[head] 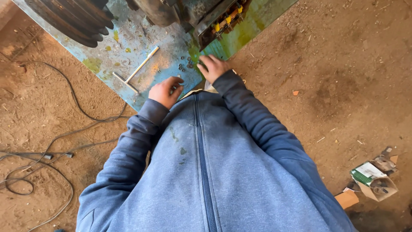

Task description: The person uses a T-handle wrench to tighten bolts on a yellow electrical component attached to a motor. They then place small metal washers onto the bolts by hand and continue tightening the bolts with the wrench.

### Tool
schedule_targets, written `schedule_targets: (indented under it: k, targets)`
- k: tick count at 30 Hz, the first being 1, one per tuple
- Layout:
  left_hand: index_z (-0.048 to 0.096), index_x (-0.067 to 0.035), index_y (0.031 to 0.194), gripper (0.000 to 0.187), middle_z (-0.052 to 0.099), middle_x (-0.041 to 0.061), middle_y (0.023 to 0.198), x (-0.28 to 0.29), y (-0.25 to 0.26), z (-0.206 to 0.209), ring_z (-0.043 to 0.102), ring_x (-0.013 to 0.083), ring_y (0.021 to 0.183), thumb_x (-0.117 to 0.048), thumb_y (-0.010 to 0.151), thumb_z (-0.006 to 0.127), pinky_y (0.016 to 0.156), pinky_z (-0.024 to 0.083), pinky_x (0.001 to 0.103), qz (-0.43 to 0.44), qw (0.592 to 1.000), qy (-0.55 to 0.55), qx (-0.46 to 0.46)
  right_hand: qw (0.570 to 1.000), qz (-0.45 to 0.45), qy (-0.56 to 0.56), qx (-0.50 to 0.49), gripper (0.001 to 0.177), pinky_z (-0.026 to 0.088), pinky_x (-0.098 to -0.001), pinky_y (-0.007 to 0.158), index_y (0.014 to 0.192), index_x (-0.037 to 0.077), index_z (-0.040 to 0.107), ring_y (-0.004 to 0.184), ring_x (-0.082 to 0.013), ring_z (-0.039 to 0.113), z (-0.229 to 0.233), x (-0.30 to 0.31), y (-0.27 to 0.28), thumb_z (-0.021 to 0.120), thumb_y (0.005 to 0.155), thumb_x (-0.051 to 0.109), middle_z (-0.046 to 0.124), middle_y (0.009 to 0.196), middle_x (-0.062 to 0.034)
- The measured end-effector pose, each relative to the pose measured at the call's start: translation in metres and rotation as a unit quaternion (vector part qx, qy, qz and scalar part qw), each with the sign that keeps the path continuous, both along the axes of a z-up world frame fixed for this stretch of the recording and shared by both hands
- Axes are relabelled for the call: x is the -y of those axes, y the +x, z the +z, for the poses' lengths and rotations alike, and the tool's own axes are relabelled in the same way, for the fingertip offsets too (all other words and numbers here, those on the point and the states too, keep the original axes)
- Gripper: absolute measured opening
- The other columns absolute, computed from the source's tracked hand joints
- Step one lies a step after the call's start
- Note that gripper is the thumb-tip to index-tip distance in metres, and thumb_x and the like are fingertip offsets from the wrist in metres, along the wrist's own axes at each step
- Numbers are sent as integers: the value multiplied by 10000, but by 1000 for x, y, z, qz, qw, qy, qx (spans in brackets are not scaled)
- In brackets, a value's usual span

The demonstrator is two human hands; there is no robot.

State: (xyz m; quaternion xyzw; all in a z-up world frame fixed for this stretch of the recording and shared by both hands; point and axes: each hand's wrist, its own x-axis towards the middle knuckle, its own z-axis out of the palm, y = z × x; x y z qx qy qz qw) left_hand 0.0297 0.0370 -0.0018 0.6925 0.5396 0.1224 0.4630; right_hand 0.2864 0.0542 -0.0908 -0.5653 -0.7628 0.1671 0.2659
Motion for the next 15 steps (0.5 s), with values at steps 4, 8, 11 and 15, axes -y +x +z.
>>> schedule_targets:
  k: [4, 8, 11, 15]
  targets:
    - [706, -108, 1130, 226, 759, 102, 960, -2, 13, 18, 741, 266, 835, -237, 945, 692, 753, 584, 388, -21, 1000, -8, 8, 1000, -1, -4, -22, 413, 569, -372, 611, 1171, 13, 696, 721, -283, 697, 18, -8, 16, 784, 893, 306, 723, 954, -149]
    - [693, -101, 1144, 244, 761, 97, 948, 3, 15, 15, 742, 259, 821, -239, 943, 685, 746, 588, 381, -4, 998, -30, 47, 953, -217, 40, -209, 222, 535, -274, 655, 1172, 75, 730, 728, -121, 654, 89, -22, 56, 790, 997, 197, 726, 946, -35]
    - [693, -99, 1146, 245, 757, 101, 944, 2, 17, 8, 741, 260, 820, -236, 944, 687, 747, 587, 381, -15, 998, -35, 59, 941, -225, 115, -227, 295, 518, -253, 650, 1241, 33, 695, 747, -117, 643, 123, -43, 60, 803, 993, 150, 713, 1015, -56]
    - [701, -99, 1144, 240, 759, 107, 940, -2, 14, 7, 732, 273, 818, -228, 941, 693, 742, 579, 390, -36, 998, -26, 43, 948, -199, 141, -206, 313, 531, -254, 647, 1240, 21, 674, 766, -131, 679, 127, -58, 46, 806, 971, 112, 727, 1095, -86]
